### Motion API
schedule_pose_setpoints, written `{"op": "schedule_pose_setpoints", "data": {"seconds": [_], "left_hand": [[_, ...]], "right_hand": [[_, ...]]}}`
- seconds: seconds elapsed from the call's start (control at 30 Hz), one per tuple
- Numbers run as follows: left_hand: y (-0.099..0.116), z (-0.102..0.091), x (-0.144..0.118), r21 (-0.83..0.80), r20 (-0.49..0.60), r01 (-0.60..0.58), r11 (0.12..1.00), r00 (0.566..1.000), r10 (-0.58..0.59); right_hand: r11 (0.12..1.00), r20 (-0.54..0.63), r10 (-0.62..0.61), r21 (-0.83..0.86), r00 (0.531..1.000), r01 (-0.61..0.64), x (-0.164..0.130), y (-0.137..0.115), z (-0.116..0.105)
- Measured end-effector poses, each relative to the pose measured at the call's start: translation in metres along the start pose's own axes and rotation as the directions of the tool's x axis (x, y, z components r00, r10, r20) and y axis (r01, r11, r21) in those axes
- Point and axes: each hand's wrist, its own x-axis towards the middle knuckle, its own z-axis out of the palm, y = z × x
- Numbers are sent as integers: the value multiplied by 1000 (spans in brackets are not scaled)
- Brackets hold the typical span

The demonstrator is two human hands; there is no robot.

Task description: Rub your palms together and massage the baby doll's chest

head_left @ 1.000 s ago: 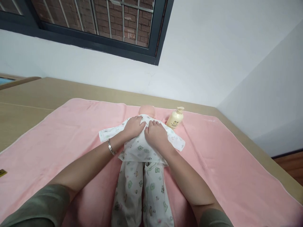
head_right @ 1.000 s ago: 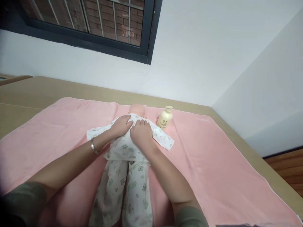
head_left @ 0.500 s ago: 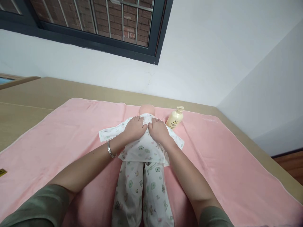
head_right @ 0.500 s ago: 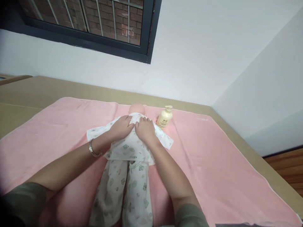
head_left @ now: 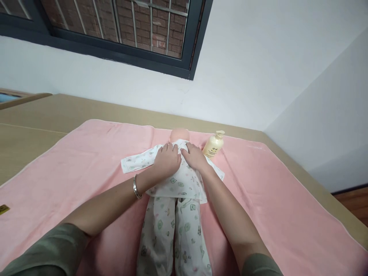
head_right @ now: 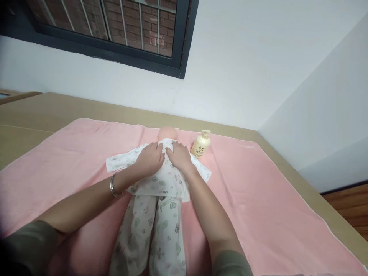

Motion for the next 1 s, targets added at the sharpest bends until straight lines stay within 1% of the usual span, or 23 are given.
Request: {"op": "schedule_pose_setpoints", "data": {"seconds": [0.07,0.2,0.3,0.4,0.57,0.7,0.87,1.0], "left_hand": [[-1,-3,2,-22,26,13,1000,1000,-13],[-14,-8,17,-147,140,89,985,988,-68],[-22,-7,26,-184,168,139,973,980,-108],[-23,-4,26,-169,160,131,977,982,-105],[-21,1,23,-176,117,86,981,991,-66],[-22,3,23,-172,103,67,983,993,-49],[-22,2,23,-163,105,64,985,993,-47],[-14,2,15,-117,69,58,991,996,-50]], "right_hand": [[999,-5,-2,-46,1000,2,-1,-2,3],[989,19,1,-148,1000,2,-13,-17,5],[981,54,-18,-194,998,28,-24,-29,4],[977,48,-47,-206,998,56,-27,-31,2],[994,-15,-75,-80,997,74,-11,-14,3],[996,-57,-58,-65,997,55,-2,-6,9],[996,-39,-74,-47,997,72,-1,-3,10],[999,30,-37,15,999,36,2,5,5]]}}
